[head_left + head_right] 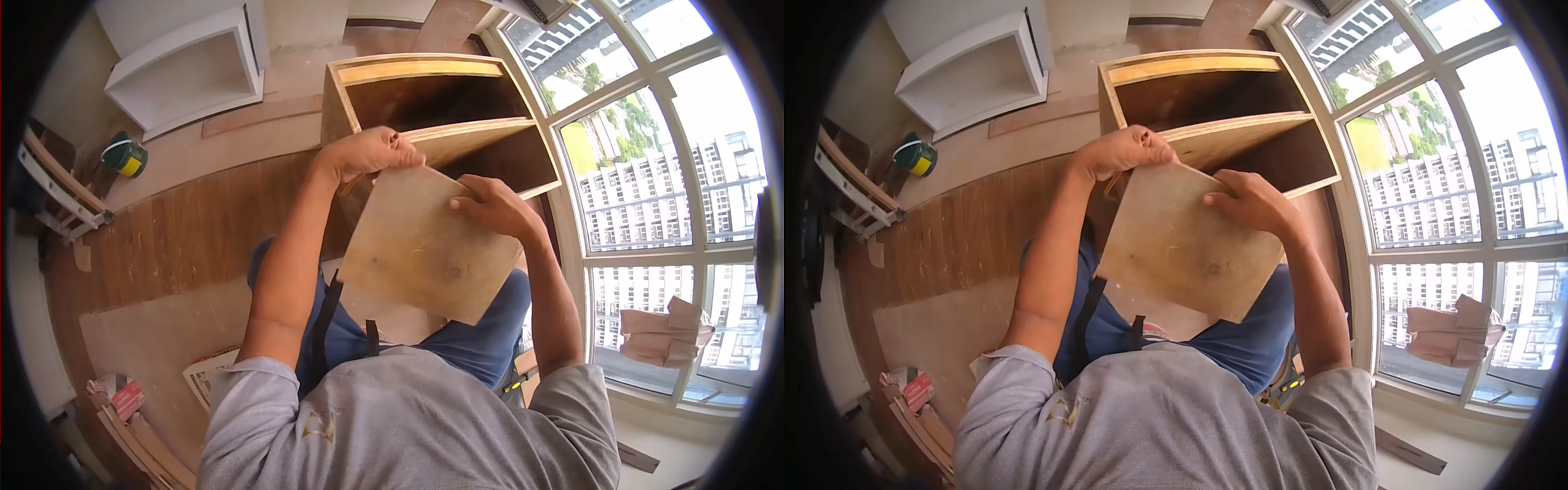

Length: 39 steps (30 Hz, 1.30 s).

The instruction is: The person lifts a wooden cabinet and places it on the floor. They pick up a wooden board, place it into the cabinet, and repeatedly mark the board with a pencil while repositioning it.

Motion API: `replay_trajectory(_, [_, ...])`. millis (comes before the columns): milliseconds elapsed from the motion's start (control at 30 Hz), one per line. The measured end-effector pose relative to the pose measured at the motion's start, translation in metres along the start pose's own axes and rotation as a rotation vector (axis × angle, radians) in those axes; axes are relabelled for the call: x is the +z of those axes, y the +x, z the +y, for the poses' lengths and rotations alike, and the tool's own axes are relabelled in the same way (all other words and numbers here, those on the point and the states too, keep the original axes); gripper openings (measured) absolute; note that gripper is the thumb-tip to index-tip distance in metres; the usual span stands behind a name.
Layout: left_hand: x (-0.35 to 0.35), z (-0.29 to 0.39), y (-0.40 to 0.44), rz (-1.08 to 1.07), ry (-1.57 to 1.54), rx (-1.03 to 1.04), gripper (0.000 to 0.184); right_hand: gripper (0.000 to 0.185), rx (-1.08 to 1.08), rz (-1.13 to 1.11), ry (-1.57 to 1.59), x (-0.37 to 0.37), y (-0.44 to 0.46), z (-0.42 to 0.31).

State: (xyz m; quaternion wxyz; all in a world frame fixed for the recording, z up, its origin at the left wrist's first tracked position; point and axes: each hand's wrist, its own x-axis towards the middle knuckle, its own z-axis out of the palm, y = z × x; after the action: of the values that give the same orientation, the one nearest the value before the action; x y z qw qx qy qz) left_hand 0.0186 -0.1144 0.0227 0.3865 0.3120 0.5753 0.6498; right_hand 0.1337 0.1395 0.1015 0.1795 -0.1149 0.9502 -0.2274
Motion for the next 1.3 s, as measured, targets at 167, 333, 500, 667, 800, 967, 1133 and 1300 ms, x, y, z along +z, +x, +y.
replay_trajectory(167, [-0.073,-0.018,-0.01,0.892,-0.048,0.093,0.04,0.041,0.311,0.454,0.891,0.044,-0.025,0.069])
replay_trajectory(333, [-0.044,-0.042,0.003,0.715,0.44,-0.094,0.033,0.043,0.253,0.716,1.669,0.128,-0.006,0.104])
replay_trajectory(500, [-0.022,-0.052,-0.006,0.513,0.468,-0.398,0.03,0.041,0.31,0.96,2.037,0.17,0.024,0.074])
replay_trajectory(667, [-0.029,-0.065,0.007,0.612,0.392,-0.306,0.035,0.039,0.312,1.031,2.007,0.191,0.042,0.084])
replay_trajectory(800, [-0.034,-0.068,0.013,0.645,0.261,-0.334,0.048,0.046,0.529,0.798,1.879,0.162,0.023,0.072])
replay_trajectory(967, [-0.033,-0.078,0.02,0.689,0.351,-0.299,0.056,0.052,0.705,0.501,1.603,0.148,0.012,0.091])
replay_trajectory(1133, [-0.028,-0.075,0.021,0.654,0.33,-0.331,0.045,0.054,0.721,0.279,1.168,0.132,-0.001,0.102])
replay_trajectory(1300, [-0.024,-0.076,0.02,0.672,0.324,-0.323,0.043,0.05,0.759,0.325,0.874,0.132,-0.002,0.099])
